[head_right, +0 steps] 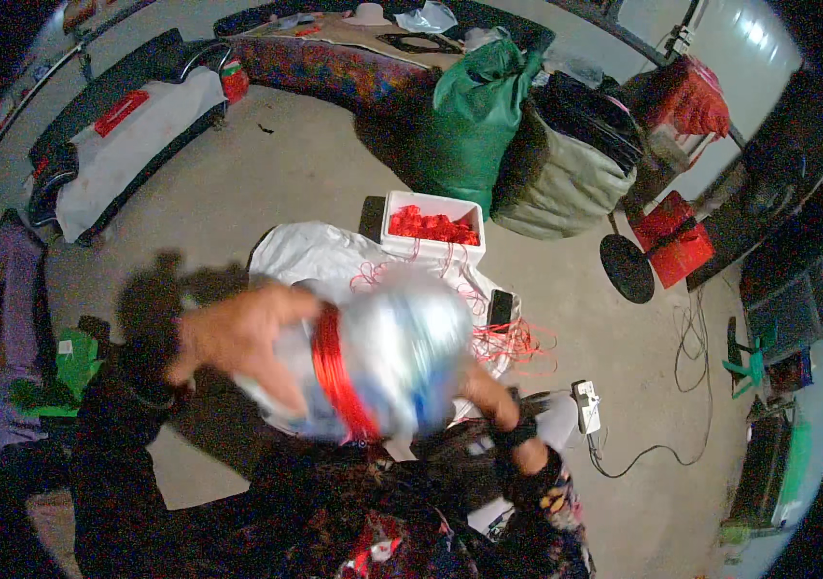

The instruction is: Wrapping a pack of wet wipes with red decorative string.

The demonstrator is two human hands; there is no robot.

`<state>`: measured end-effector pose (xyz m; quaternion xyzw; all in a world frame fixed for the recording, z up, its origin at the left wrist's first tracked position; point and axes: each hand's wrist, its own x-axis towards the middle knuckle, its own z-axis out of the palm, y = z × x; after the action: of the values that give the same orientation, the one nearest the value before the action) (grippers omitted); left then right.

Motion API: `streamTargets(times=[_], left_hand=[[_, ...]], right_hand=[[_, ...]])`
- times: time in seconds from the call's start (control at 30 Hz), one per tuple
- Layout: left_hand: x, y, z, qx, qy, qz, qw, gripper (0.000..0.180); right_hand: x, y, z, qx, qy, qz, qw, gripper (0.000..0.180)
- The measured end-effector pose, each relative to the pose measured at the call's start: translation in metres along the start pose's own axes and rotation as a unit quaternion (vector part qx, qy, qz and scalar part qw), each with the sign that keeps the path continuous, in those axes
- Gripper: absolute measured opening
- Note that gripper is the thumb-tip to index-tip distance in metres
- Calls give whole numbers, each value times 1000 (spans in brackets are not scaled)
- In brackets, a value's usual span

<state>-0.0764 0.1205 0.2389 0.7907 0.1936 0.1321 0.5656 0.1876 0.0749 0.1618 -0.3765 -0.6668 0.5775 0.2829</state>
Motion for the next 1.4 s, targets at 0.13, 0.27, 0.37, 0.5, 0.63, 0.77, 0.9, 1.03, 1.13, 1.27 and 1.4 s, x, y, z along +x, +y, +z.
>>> streamTargets(times=[0.13,0.27,0.37,0.5,0.63,0.77,0.9,1.03,1.13,1.27,1.4], left_hand=[[-1,-32,-32,-143,138,-179,964,62],[-26,-79,9,111,1,-94,989,52],[8,-41,44,145,-127,3,981,60],[-2,-2,0,-41,-23,-40,998,66],[-6,-58,-36,-58,106,-172,978,65],[-18,-68,10,151,-8,-63,987,59],[7,-14,37,22,-87,109,990,56],[-9,-11,-16,-104,72,-133,983,53],[-1,-54,-18,-73,85,-152,982,55],[-14,-41,17,230,-146,-228,935,54],[-6,-8,30,65,-112,-26,991,58]], right_hand=[[-12,-24,22,-140,-15,-92,986,14],[2,-96,-6,-296,-95,-160,937,14],[17,-73,-18,-180,-66,-65,979,18],[1,28,11,-100,111,-167,975,22],[-11,-13,18,-193,-73,-46,977,19],[6,-84,-1,-225,-83,-160,957,15],[22,-24,-28,4,-84,3,996,19],[1,10,16,-4,-75,-28,997,17],[-6,-20,23,-182,-70,-88,977,17],[11,-95,-2,-248,-124,-147,949,17],[29,-32,-12,-75,-41,18,996,16]])
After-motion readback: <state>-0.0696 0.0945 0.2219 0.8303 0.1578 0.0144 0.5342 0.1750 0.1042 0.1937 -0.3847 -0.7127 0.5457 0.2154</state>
